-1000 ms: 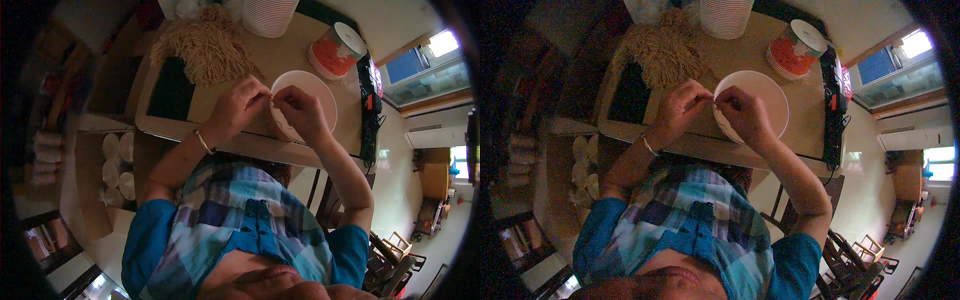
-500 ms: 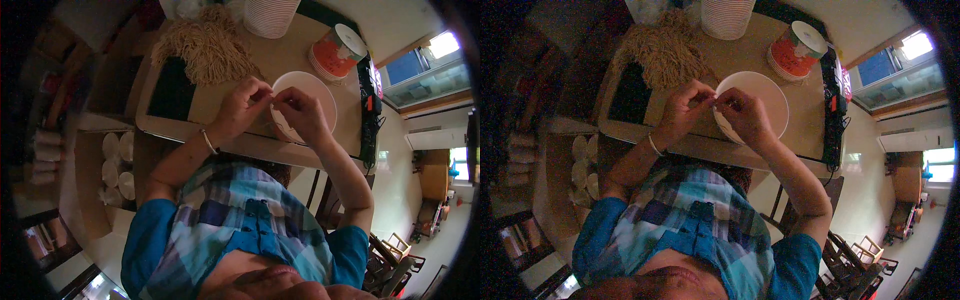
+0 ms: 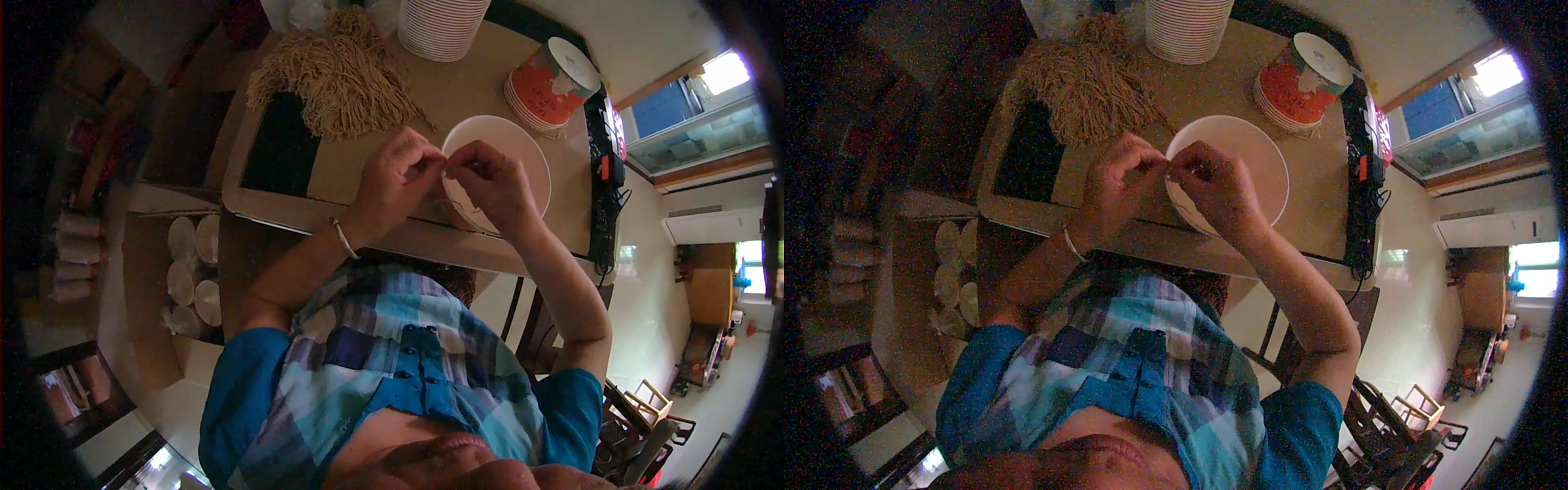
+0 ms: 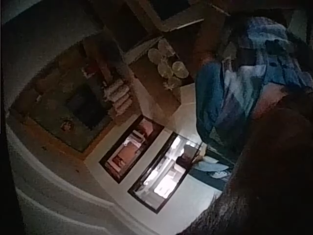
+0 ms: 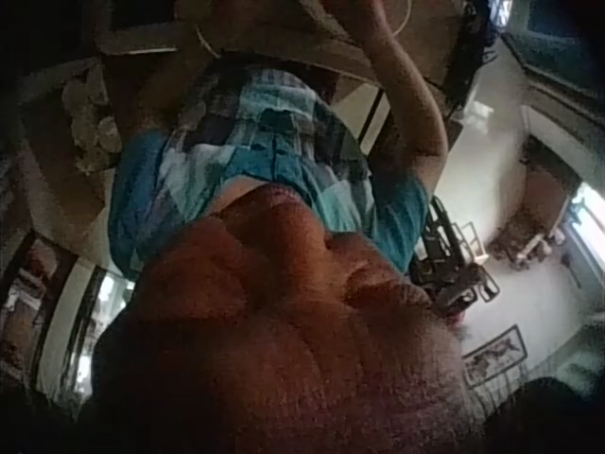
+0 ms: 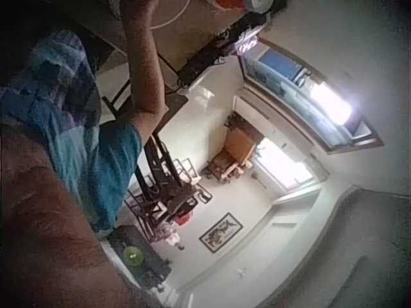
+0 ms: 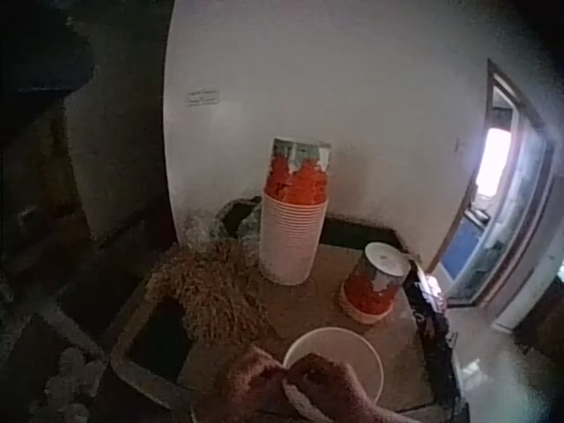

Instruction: Picking out small items from a large bundle of fiber and placing them into a paper bowl.

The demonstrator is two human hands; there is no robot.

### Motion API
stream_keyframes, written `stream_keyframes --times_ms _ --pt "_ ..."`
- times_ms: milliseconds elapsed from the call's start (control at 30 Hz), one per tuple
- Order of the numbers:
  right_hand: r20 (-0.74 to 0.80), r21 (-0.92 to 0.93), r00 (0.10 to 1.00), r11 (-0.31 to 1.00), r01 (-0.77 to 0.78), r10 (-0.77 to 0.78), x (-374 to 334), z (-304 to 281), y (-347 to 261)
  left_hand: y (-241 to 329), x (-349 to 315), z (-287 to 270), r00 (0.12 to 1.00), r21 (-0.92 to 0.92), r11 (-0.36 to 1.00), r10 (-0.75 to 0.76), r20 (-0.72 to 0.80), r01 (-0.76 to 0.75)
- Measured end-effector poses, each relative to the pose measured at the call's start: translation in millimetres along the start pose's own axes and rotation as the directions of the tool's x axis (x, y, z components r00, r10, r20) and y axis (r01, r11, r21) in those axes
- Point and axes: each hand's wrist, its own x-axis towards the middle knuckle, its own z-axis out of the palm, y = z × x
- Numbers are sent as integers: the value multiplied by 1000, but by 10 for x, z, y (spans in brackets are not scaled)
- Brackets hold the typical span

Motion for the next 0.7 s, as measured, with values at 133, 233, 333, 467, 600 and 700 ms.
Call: stream_keyframes --times_ms 133,233,333,467,600,700 --pt "-4 -22 1000 1000 15 -15 0 -6 3 14 -17 4 999 22 999 44 -1 -44" --pt "-7 -42 999 999 32 -32 2 -10 6 25 -41 8 1000 -10 1000 9 3 -9" --pt "-9 -66 999 997 38 -39 5 -12 6 7 -60 6 1000 -33 999 20 -4 -20" --pt "-18 -65 1000 998 17 -19 0 0 -16 34 -76 -20 1000 -47 999 7 10 -6" --pt "-14 -80 999 996 40 -41 13 -11 52 15 -85 -11 1000 -19 1000 2 22 -2" --pt "-21 -64 998 997 51 -52 6 -11 54 32 -96 -8 995 -58 994 -90 32 92"
